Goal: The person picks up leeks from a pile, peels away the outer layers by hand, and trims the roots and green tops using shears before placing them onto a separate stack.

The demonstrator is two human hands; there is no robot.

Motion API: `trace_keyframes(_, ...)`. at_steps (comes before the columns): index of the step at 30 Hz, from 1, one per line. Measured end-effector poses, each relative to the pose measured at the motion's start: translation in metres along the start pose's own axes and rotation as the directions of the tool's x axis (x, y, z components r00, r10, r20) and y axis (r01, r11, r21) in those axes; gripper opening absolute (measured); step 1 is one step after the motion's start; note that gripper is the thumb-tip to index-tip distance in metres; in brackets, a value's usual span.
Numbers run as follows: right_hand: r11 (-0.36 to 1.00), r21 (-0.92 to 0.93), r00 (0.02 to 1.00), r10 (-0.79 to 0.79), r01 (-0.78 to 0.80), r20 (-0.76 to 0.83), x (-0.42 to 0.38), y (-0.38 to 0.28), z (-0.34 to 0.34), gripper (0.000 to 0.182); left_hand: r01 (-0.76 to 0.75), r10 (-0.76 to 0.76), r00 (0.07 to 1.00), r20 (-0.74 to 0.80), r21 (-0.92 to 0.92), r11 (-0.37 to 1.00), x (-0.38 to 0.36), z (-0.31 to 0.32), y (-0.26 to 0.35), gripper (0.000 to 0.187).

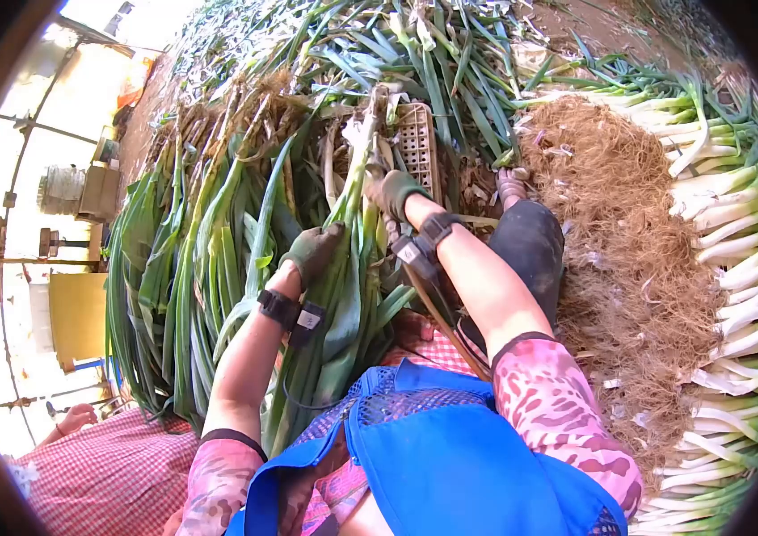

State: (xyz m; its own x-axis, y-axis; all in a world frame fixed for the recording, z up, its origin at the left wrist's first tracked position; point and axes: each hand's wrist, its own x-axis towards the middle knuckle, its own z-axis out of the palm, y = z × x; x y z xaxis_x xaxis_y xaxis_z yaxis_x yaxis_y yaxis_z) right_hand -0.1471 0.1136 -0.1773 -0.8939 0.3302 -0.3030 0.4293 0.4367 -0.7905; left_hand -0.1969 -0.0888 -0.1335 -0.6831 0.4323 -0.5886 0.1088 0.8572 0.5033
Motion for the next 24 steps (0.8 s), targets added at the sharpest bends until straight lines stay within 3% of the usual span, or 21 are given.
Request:
trace_keyframes(2, 0.870, 0.292, 0.916, 0.364, -0.398, 0.166, -0.009, -0.010, -0.008, 0.061, 0.002, -0.001, 1.000, 0.025, -0.051, 0.999, 0.000, 0.005, -0.011, 0.067)
trace_keyframes(5, 0.982, 0.133, 0.991, 0.134, -0.136, 0.023, -0.075, -0.002, 0.002, 0.055, 0.009, -0.003, 0.999, 0.045, -0.135, 0.991, 0.012, 0.014, -0.042, 0.062)
trace_keyframes(7, 0.968, 0.228, 0.984, 0.065, -0.102, 0.165, -0.107, 0.017, 0.017, 0.053, 0.052, -0.050, 0.999, 0.013, -0.208, 0.977, 0.005, 0.015, -0.038, 0.060)
trace_keyframes(9, 0.978, 0.158, 0.981, 0.108, -0.133, 0.159, -0.152, -0.001, 0.015, 0.051, 0.056, -0.069, 0.997, -0.042, -0.260, 0.964, 0.003, 0.014, -0.040, 0.057)
trace_keyframes(13, 0.971, 0.170, 0.971, 0.131, -0.166, 0.198, -0.181, -0.013, 0.014, 0.053, -0.286, 0.302, 0.944, -0.131, 0.128, 0.950, 0.006, 0.010, -0.057, 0.044)
trace_keyframes(15, 0.969, 0.203, 0.977, 0.105, -0.143, 0.186, -0.165, -0.005, 0.011, 0.052, -0.367, 0.414, 0.907, -0.074, 0.344, 0.865, 0.000, 0.007, -0.053, 0.034)
trace_keyframes(16, 0.981, 0.108, 0.979, 0.144, -0.160, 0.146, -0.141, 0.009, 0.018, 0.051, -0.293, 0.302, 0.953, -0.030, 0.169, 0.941, -0.001, 0.008, -0.050, 0.022)
trace_keyframes(17, 0.969, 0.216, 0.984, 0.092, -0.124, 0.151, -0.122, 0.009, 0.010, 0.050, -0.471, 0.509, 0.861, 0.009, 0.395, 0.789, -0.007, 0.008, -0.050, 0.017)
trace_keyframes(18, 0.964, 0.163, 0.967, 0.179, -0.209, 0.181, -0.088, 0.023, 0.012, 0.052, -0.487, 0.526, 0.851, -0.001, 0.375, 0.789, -0.012, 0.009, -0.051, 0.018)
trace_keyframes(20, 0.987, 0.017, 0.985, 0.161, -0.163, 0.066, -0.052, 0.006, -0.009, 0.051, -0.486, 0.520, 0.854, -0.009, 0.340, 0.805, -0.020, 0.013, -0.053, 0.019)
trace_keyframes(21, 0.988, 0.045, 0.989, 0.144, -0.145, 0.017, -0.029, 0.008, -0.009, 0.050, -0.469, 0.497, 0.867, -0.007, 0.321, 0.823, -0.024, 0.015, -0.056, 0.020)
trace_keyframes(22, 0.963, 0.166, 0.974, 0.194, -0.211, 0.115, -0.011, 0.005, -0.015, 0.050, -0.451, 0.475, 0.880, -0.006, 0.303, 0.839, -0.026, 0.017, -0.058, 0.020)
trace_keyframes(23, 0.970, 0.131, 0.975, 0.189, -0.204, 0.117, 0.021, 0.020, -0.006, 0.049, -0.448, 0.472, 0.881, 0.005, 0.323, 0.833, -0.025, 0.019, -0.062, 0.021)
trace_keyframes(24, 0.996, 0.061, 0.988, 0.050, -0.059, 0.145, 0.037, 0.028, -0.007, 0.048, -0.446, 0.470, 0.883, 0.015, 0.343, 0.827, -0.021, 0.022, -0.067, 0.021)
